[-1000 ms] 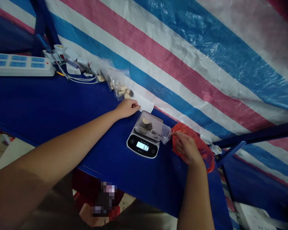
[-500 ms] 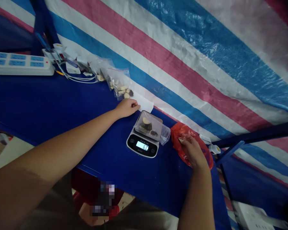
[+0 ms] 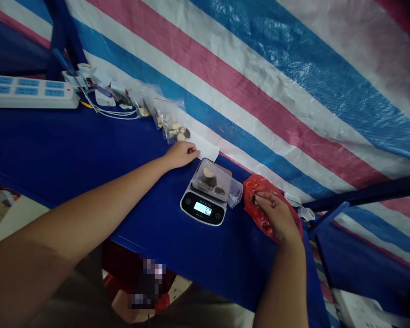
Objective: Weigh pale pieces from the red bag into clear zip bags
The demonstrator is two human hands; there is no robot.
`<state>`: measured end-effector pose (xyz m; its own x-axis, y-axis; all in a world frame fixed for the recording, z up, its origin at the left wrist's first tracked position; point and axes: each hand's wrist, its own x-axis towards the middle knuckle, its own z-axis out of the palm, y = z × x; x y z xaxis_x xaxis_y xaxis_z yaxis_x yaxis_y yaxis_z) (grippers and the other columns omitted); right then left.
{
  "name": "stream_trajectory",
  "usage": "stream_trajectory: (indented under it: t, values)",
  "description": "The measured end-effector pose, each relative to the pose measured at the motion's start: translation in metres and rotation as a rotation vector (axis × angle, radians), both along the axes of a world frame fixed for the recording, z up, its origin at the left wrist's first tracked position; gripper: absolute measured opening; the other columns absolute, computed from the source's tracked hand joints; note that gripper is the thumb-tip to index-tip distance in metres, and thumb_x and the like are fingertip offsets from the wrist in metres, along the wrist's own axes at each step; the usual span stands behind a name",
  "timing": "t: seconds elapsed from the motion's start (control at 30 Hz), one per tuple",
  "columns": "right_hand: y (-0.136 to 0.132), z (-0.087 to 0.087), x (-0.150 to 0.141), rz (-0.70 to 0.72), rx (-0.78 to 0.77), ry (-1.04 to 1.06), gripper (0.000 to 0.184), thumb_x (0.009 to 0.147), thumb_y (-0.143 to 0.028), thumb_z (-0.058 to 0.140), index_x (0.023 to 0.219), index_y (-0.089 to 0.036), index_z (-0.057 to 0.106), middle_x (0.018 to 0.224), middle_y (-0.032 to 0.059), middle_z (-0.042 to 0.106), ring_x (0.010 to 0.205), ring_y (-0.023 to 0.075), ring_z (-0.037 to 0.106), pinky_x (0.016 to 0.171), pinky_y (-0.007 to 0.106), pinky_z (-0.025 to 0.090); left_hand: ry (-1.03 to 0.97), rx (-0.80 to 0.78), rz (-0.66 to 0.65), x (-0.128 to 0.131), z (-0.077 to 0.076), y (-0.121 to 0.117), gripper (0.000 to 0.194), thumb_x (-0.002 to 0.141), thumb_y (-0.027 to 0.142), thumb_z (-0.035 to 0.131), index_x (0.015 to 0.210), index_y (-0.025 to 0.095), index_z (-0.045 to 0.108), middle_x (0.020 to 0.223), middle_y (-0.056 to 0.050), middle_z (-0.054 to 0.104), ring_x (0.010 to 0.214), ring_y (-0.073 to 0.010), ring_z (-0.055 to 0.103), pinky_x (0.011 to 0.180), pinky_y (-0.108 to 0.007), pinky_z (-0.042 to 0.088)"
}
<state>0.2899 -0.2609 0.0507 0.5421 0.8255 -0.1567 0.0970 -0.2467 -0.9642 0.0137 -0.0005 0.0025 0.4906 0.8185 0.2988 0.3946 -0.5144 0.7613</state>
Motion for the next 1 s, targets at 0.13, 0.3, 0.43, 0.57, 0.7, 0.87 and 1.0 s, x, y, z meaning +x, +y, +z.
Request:
stream_trajectory:
  t: [0.13,0.3,0.43,0.57,0.7,0.87,1.0]
  values:
    - [0.003,0.004,-0.011,0.022,0.011,-0.04,0.037,0.063,-0.042,0.095,0.086,-0.02,0.077,0.087,0.0032,0.078,0.08,0.0135,0.072,0.073,0.019,0.057,0.005,0.011,0.003,0.001,0.0,0.0,0.03,0.086,0.034,0.061,0.06,0.019,0.056,0.06,0.0,0.06,0.059,-0.0124,0.051,0.061,-0.029,0.032]
    - [0.003,0.006,-0.019,0.052,0.003,0.002,0.041,0.067,-0.043,0.093,0.099,-0.022,0.08,0.1,0.0052,0.079,0.091,0.0176,0.074,0.084,0.026,0.06,0.011,0.024,0.004,0.0,0.0,0.0,0.03,0.086,0.036,0.061,0.061,0.019,0.056,0.06,0.0,0.06,0.059,-0.0128,0.051,0.06,-0.029,0.033]
    - [0.003,0.006,-0.021,0.043,0.01,0.099,0.049,0.061,-0.039,0.096,0.103,-0.022,0.077,0.1,0.0054,0.079,0.091,0.0196,0.075,0.083,0.029,0.062,0.016,0.018,0.002,0.0,0.0,0.0,0.031,0.085,0.037,0.06,0.061,0.019,0.056,0.06,0.0,0.06,0.059,-0.0131,0.051,0.06,-0.029,0.033]
    - [0.007,0.004,-0.023,-0.033,0.041,0.178,0.054,0.052,-0.033,0.1,0.096,-0.021,0.072,0.087,0.0037,0.079,0.078,0.018,0.075,0.068,0.025,0.061,0.036,0.012,0.006,0.0,0.002,0.0,0.032,0.086,0.038,0.059,0.061,0.019,0.055,0.061,0.0,0.06,0.06,-0.0134,0.052,0.061,-0.03,0.033]
    - [0.011,0.001,-0.024,-0.042,0.026,0.23,0.056,0.051,-0.033,0.101,0.095,-0.021,0.069,0.086,0.0043,0.079,0.075,0.016,0.075,0.064,0.021,0.06,0.034,0.014,0.0,0.0,0.002,-0.001,0.031,0.086,0.039,0.059,0.062,0.019,0.056,0.062,0.0,0.061,0.061,-0.0137,0.052,0.062,-0.03,0.034]
    - [0.015,0.001,-0.031,-0.024,0.025,0.252,0.053,0.05,-0.033,0.102,0.088,-0.022,0.067,0.084,0.0028,0.079,0.075,0.016,0.075,0.068,0.022,0.062,0.04,0.004,0.006,0.0,0.001,0.0,0.031,0.085,0.039,0.059,0.062,0.019,0.056,0.063,0.0,0.061,0.061,-0.0137,0.053,0.062,-0.03,0.034]
    - [0.014,0.006,-0.033,0.014,0.081,0.265,0.047,0.055,-0.037,0.099,0.088,-0.021,0.069,0.088,0.004,0.079,0.083,0.0183,0.076,0.08,0.026,0.063,0.034,0.008,0.002,0.001,0.0,0.001,0.03,0.084,0.039,0.059,0.061,0.02,0.056,0.062,0.0,0.061,0.061,-0.0137,0.052,0.062,-0.03,0.034]
